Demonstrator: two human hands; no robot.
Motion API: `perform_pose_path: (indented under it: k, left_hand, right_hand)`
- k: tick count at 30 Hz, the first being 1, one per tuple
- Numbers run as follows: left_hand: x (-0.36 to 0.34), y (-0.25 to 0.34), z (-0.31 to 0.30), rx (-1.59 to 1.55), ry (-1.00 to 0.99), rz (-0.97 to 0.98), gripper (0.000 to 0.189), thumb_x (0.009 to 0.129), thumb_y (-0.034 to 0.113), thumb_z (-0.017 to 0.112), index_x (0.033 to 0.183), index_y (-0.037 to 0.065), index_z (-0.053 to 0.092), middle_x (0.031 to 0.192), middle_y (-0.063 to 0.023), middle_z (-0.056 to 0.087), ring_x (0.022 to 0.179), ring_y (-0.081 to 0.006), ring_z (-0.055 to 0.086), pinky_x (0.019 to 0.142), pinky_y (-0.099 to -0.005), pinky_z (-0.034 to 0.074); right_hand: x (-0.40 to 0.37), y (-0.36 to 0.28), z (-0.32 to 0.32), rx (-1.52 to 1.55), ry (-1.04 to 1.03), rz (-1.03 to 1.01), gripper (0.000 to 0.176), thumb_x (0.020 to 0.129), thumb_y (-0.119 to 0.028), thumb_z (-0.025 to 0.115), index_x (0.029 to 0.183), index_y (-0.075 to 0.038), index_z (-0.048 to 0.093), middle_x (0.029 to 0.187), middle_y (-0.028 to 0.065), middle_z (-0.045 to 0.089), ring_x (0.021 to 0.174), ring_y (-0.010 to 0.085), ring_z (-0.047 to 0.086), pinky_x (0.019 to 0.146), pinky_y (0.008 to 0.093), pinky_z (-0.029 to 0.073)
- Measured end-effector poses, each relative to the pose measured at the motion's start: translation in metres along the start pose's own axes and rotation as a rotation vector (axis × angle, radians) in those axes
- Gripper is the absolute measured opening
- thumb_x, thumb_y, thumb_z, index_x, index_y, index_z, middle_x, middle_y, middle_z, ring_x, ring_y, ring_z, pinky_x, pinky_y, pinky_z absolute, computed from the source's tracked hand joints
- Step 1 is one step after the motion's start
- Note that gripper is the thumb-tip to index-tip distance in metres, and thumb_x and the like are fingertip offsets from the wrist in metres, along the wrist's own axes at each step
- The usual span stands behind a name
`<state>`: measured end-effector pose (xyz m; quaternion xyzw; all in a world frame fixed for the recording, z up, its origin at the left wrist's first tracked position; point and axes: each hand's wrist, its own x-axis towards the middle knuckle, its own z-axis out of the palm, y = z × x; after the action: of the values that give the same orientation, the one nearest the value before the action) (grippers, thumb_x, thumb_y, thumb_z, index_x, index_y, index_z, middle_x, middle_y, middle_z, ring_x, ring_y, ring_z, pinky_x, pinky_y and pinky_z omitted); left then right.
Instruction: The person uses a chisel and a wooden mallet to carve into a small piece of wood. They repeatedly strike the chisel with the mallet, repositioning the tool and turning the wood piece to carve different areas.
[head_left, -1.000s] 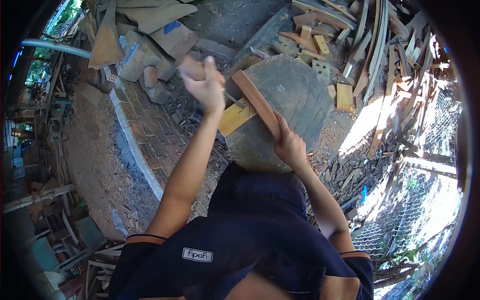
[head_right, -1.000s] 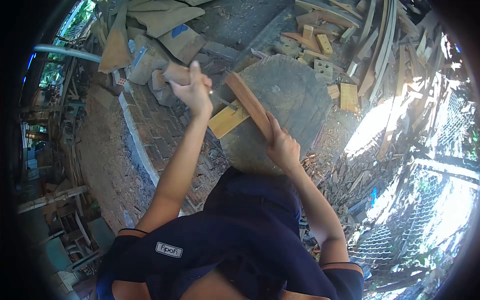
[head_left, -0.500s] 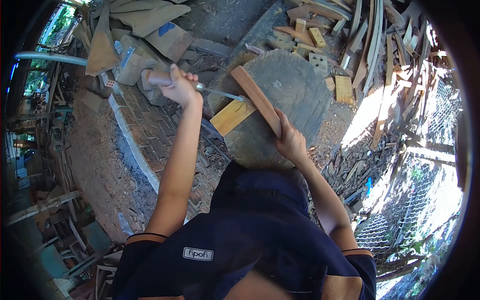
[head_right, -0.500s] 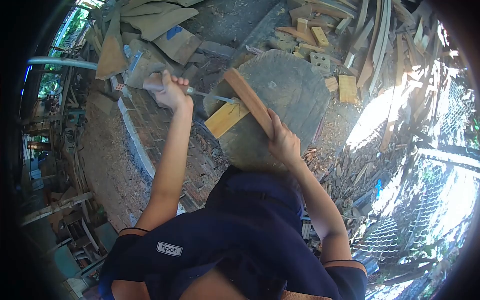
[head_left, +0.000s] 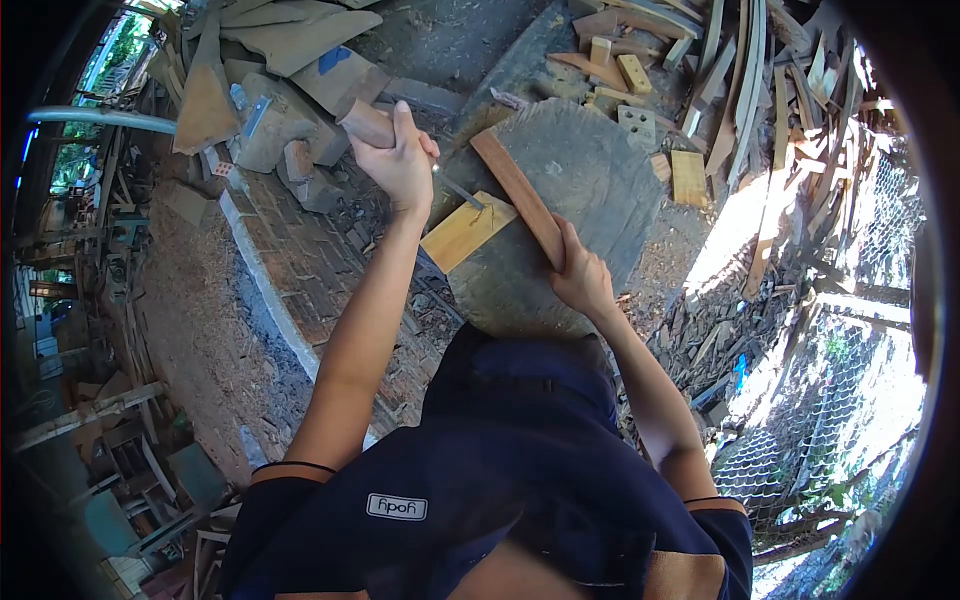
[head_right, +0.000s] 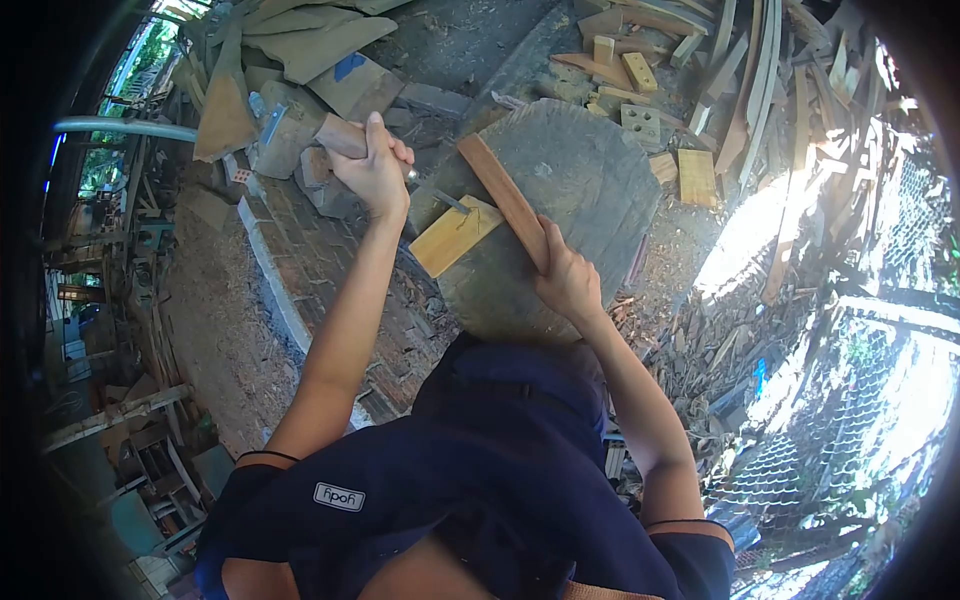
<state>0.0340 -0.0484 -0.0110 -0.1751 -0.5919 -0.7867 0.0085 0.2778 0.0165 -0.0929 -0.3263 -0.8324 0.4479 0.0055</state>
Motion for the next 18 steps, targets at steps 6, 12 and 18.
perform_pose_path:
  k: [6,12,18]
  left_hand:
    - [-0.005,0.0,0.007,0.02,-0.031,0.019,0.027,0.094,0.005,0.063,0.104,0.001,0.039,0.058,-0.0057,0.051,0.04,-0.0126,0.051,0.036,-0.0276,0.04]
    - [-0.024,-0.002,0.023,0.069,-0.117,0.067,0.027,0.092,0.004,0.066,0.101,0.004,0.04,0.066,-0.0061,0.052,0.045,-0.0123,0.051,0.038,-0.0282,0.042]
    - [-0.033,-0.019,0.023,0.287,-0.087,0.191,0.043,0.085,0.019,0.077,0.113,-0.005,0.054,0.09,-0.0157,0.067,0.077,-0.0276,0.068,0.07,-0.0382,0.052]
  right_hand:
    - [-0.001,-0.001,-0.002,0.002,-0.008,0.014,0.081,0.072,-0.003,0.061,0.146,-0.018,0.034,0.103,0.0281,0.067,0.101,0.0482,0.063,0.086,0.0538,0.051]
    - [0.007,0.012,0.0,0.066,-0.008,-0.042,0.08,0.073,-0.004,0.061,0.147,-0.018,0.034,0.105,0.0272,0.067,0.101,0.0481,0.063,0.088,0.0524,0.051]
    - [0.012,-0.093,-0.093,0.129,0.125,-0.233,0.092,0.078,-0.01,0.073,0.155,-0.015,0.023,0.131,0.026,0.059,0.121,0.0388,0.059,0.102,0.0447,0.048]
